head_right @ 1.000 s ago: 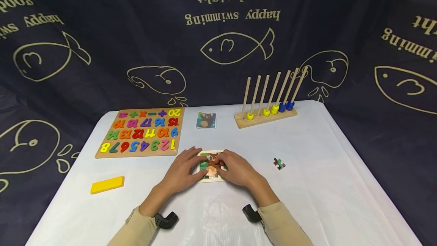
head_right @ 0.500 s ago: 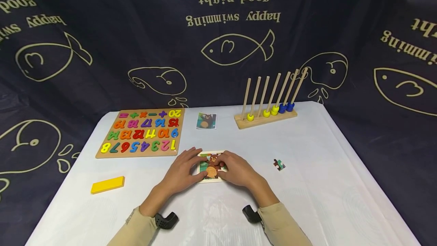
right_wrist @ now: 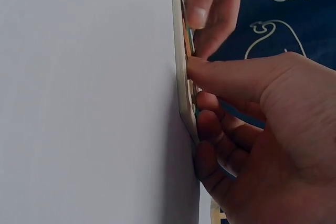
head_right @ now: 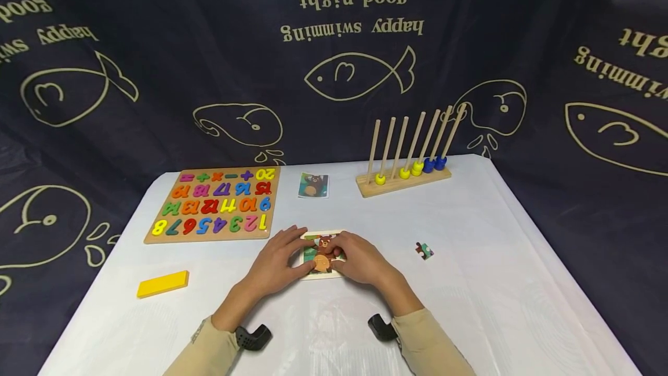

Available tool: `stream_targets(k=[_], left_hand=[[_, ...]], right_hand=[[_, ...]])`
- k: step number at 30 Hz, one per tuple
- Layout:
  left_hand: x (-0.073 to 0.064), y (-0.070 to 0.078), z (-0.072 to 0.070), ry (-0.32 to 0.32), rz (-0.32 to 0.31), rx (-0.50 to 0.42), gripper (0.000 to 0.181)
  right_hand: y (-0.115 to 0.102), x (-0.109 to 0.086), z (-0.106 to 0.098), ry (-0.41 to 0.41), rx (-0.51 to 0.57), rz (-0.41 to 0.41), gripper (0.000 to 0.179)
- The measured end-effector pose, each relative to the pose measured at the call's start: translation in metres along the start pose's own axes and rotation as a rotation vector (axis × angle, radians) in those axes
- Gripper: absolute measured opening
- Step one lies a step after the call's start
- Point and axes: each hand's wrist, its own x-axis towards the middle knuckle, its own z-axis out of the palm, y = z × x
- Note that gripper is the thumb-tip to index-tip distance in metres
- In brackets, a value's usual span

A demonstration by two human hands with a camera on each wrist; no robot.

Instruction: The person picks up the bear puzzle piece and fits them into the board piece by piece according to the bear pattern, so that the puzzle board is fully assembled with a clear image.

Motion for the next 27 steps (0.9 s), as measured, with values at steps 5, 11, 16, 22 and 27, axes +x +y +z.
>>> stream_targets(k=[5, 11, 16, 22, 27], left_hand=[[0.0, 0.0, -0.002, -0.024, -0.003, 0.004, 0.048], [0.0, 0.0, -0.002, -0.053, -0.014, -0.001, 0.051], [0.0, -0.001, -0.003, -0.075, -0.013, -0.016, 0.051], [-0.001, -0.003, -0.005, -0.084, -0.024, -0.023, 0.054], [-0.002, -0.005, -0.003, -0.074, -0.026, -0.025, 0.054]], right_hand=[[0.005, -0.002, -0.008, -0.003, 0.061, -0.027, 0.019], [0.019, -0.012, -0.029, 0.083, 0.117, 0.005, 0.02], [0.035, -0.029, -0.052, 0.129, 0.074, 0.064, 0.022], [0.056, -0.055, -0.076, 0.175, 0.014, 0.111, 0.023], [0.073, -0.078, -0.086, 0.211, -0.07, 0.167, 0.026]])
